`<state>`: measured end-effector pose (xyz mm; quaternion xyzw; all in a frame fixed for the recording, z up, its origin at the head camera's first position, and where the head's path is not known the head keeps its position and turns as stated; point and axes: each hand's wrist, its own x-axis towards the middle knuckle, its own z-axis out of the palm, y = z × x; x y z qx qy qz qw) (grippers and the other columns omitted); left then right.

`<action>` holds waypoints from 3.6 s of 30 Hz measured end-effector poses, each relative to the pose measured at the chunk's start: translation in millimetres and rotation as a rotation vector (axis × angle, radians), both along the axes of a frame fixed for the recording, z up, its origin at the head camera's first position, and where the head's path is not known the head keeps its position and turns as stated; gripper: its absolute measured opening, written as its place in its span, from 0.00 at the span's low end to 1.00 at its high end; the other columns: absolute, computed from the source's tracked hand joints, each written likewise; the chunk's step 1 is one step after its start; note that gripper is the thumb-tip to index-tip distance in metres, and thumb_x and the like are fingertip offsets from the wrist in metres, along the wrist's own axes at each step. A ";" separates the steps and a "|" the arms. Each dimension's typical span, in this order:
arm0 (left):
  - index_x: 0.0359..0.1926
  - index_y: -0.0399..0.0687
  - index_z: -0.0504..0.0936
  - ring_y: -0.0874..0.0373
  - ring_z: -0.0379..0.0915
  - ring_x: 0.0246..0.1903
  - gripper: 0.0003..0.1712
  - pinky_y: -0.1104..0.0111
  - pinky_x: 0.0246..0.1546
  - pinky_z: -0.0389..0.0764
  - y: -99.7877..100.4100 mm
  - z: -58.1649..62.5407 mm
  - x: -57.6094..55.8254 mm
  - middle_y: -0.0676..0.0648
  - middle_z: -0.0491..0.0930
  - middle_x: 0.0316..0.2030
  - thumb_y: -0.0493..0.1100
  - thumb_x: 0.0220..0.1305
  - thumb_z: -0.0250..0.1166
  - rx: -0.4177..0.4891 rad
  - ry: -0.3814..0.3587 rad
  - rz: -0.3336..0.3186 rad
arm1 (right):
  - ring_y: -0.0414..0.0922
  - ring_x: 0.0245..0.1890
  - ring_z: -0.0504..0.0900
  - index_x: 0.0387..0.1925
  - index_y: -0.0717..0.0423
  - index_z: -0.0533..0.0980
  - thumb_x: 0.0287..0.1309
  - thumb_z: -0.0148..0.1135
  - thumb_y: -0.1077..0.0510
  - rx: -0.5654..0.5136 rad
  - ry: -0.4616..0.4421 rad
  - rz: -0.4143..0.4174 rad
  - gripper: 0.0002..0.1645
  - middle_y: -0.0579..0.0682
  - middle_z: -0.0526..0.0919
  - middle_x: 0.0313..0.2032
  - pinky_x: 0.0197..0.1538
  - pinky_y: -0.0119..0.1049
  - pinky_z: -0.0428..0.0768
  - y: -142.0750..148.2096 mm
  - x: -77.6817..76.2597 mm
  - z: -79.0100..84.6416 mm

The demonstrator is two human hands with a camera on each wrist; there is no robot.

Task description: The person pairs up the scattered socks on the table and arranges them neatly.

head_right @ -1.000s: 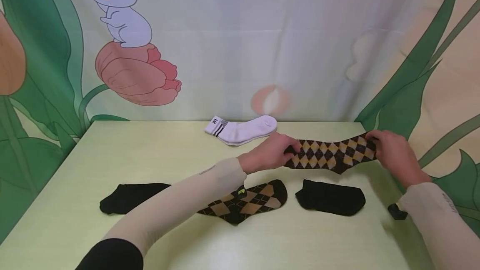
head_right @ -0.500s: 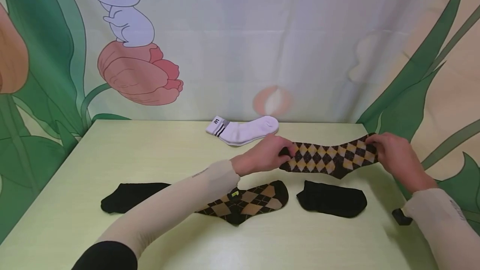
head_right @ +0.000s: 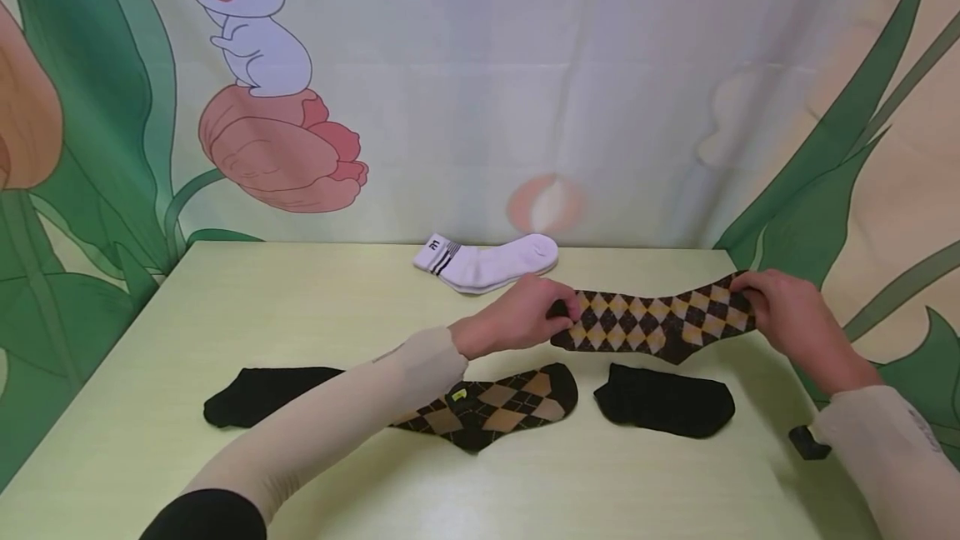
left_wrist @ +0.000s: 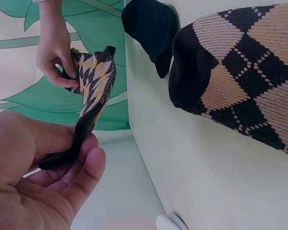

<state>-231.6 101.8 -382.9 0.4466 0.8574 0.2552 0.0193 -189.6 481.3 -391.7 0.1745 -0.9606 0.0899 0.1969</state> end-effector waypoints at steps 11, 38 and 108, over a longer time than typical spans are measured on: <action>0.43 0.47 0.87 0.65 0.80 0.39 0.04 0.75 0.47 0.76 -10.2 -4.6 0.8 0.53 0.86 0.42 0.37 0.71 0.66 0.012 -0.032 0.006 | 0.58 0.31 0.82 0.48 0.68 0.82 0.61 0.61 0.75 0.023 -0.026 -0.031 0.14 0.70 0.84 0.41 0.29 0.51 0.76 -13.1 6.9 2.1; 0.44 0.46 0.87 0.59 0.82 0.43 0.05 0.68 0.51 0.77 -54.6 -3.8 7.9 0.50 0.87 0.43 0.36 0.69 0.68 0.031 -0.031 0.004 | 0.40 0.21 0.73 0.48 0.64 0.84 0.53 0.70 0.76 0.003 0.067 0.115 0.19 0.63 0.87 0.37 0.23 0.36 0.69 -36.0 17.3 -0.9; 0.37 0.47 0.88 0.63 0.72 0.22 0.04 0.71 0.29 0.75 -195.4 -8.0 44.7 0.54 0.86 0.31 0.34 0.65 0.71 0.059 -0.175 0.165 | 0.39 0.29 0.83 0.51 0.61 0.84 0.52 0.76 0.68 -0.103 -0.012 0.321 0.22 0.53 0.88 0.40 0.29 0.33 0.79 -150.7 41.5 -20.7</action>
